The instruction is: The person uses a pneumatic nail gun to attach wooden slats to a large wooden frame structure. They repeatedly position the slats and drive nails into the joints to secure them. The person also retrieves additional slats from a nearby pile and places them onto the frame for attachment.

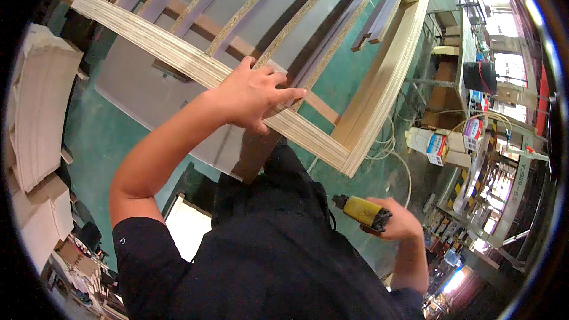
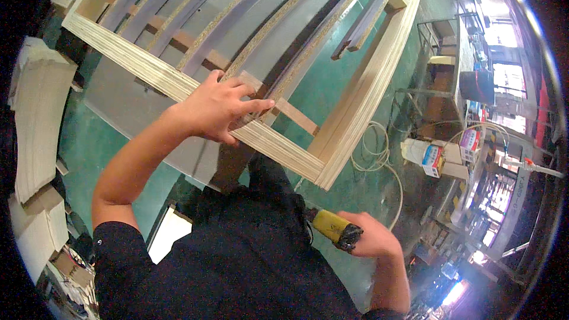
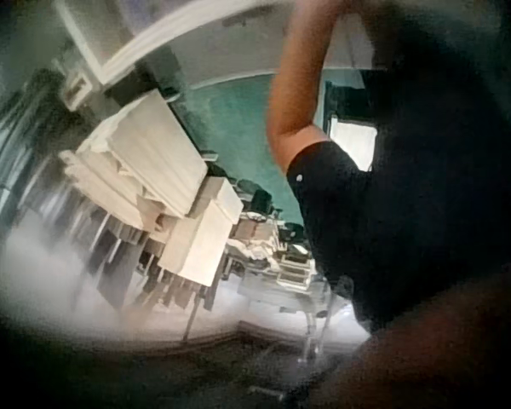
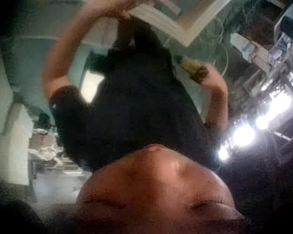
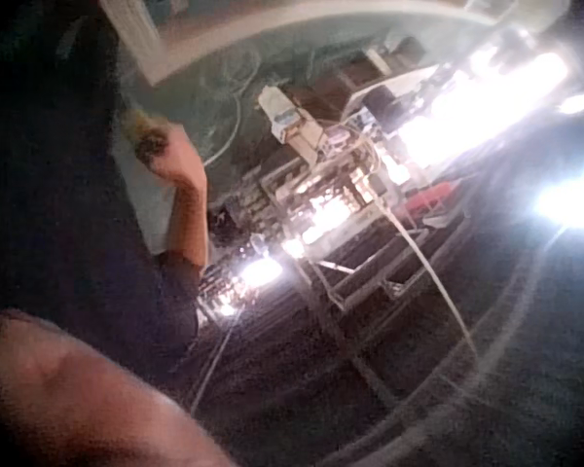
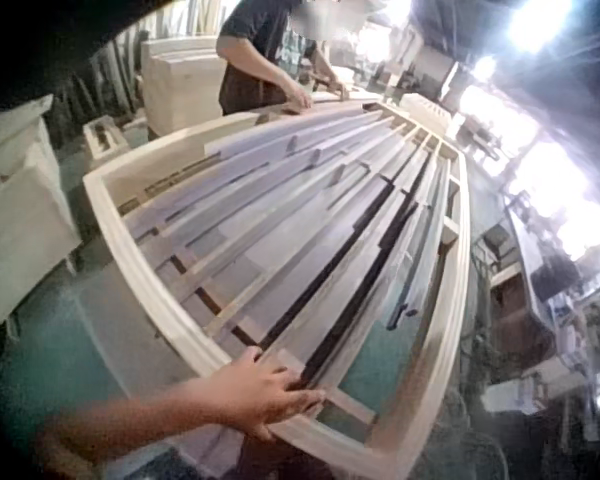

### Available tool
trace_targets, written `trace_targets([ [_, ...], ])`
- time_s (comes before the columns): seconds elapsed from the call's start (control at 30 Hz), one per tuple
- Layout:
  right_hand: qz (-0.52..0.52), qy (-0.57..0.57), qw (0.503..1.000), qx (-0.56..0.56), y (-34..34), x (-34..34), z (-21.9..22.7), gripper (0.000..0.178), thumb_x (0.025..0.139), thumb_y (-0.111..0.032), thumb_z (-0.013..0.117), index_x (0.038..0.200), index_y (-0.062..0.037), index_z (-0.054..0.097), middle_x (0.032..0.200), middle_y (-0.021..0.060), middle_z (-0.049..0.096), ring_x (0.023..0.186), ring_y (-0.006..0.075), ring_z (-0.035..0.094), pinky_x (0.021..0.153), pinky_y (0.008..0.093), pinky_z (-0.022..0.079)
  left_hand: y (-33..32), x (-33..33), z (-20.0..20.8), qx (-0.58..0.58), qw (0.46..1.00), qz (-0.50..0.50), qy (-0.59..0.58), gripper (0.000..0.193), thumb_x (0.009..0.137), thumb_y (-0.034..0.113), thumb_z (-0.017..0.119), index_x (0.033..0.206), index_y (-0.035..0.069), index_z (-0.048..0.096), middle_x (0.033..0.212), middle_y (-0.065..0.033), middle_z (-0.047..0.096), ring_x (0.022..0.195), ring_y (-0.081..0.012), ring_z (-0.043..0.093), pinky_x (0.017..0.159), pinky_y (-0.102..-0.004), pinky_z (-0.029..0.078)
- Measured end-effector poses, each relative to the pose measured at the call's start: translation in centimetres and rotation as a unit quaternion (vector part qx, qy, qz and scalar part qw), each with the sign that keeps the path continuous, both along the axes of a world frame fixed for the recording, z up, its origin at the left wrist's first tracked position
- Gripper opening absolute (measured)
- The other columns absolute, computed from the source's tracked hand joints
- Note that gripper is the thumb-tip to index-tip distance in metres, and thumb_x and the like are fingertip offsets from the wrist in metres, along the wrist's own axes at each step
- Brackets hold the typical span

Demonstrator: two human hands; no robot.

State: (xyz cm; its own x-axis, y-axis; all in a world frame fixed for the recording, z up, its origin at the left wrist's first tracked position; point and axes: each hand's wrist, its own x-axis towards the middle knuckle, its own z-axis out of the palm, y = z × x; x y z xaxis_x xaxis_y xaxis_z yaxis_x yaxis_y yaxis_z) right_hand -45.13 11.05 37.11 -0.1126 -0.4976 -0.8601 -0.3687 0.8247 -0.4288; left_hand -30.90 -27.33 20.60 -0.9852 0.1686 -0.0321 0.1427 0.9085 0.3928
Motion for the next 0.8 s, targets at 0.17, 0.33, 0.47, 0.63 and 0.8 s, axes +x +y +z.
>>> trace_targets([
  [0.17,0.056,0.033,0.994,-0.083,-10.5,1.0,1.4,0.041,0.079,-0.016,0.083,0.113,-0.0035,0.064,0.092,0.0152,0.070,0.082,0.0274,0.067,0.078,0.0381,0.053,-0.3,0.2,0.3,-0.015,1.000,-0.003,-0.027,0.106,0.067,0.050,0.094,0.159,0.036,0.044,0.118,-0.0007,0.070,0.122,-0.0266,0.061,0.104,-0.0604,0.042],
  [0.33,0.041,0.104,0.987,-0.114,-15.4,0.1,-2.8,0.045,0.083,-0.015,0.079,0.123,-0.0017,0.066,0.096,0.0160,0.071,0.086,0.0230,0.067,0.084,0.0379,0.054,-0.5,0.1,0.3,0.005,1.000,-0.001,-0.017,0.101,0.067,0.051,0.093,0.156,0.036,0.048,0.110,0.0001,0.074,0.118,-0.0250,0.063,0.104,-0.0602,0.043],
  [0.47,0.044,0.115,0.987,-0.104,-17.2,-0.5,-3.8,0.051,0.080,-0.013,0.079,0.127,0.0002,0.064,0.104,0.0182,0.073,0.097,0.0289,0.071,0.090,0.0386,0.055,-0.4,0.1,0.4,0.025,0.999,0.002,-0.043,0.098,0.067,0.050,0.093,0.154,0.036,0.050,0.107,-0.0004,0.074,0.117,-0.0258,0.065,0.106,-0.0608,0.042],
  [0.63,0.063,0.127,0.989,-0.028,-18.5,-0.4,-3.6,0.069,0.085,-0.023,0.085,0.143,-0.0009,0.055,0.128,0.0207,0.067,0.120,0.0321,0.065,0.107,0.0412,0.049,-0.4,0.3,-0.4,0.035,0.999,0.004,-0.027,0.095,0.068,0.049,0.093,0.153,0.035,0.052,0.106,-0.0009,0.075,0.117,-0.0261,0.065,0.107,-0.0613,0.042],
  [0.8,0.072,0.141,0.987,-0.003,-19.3,-0.3,-3.1,0.079,0.084,-0.025,0.087,0.149,-0.0025,0.050,0.134,0.0208,0.062,0.126,0.0325,0.061,0.110,0.0417,0.047,-0.5,0.3,-0.2,0.036,0.999,0.004,-0.032,0.094,0.069,0.049,0.092,0.153,0.034,0.052,0.106,-0.0015,0.075,0.117,-0.0263,0.065,0.107,-0.0606,0.042],
])
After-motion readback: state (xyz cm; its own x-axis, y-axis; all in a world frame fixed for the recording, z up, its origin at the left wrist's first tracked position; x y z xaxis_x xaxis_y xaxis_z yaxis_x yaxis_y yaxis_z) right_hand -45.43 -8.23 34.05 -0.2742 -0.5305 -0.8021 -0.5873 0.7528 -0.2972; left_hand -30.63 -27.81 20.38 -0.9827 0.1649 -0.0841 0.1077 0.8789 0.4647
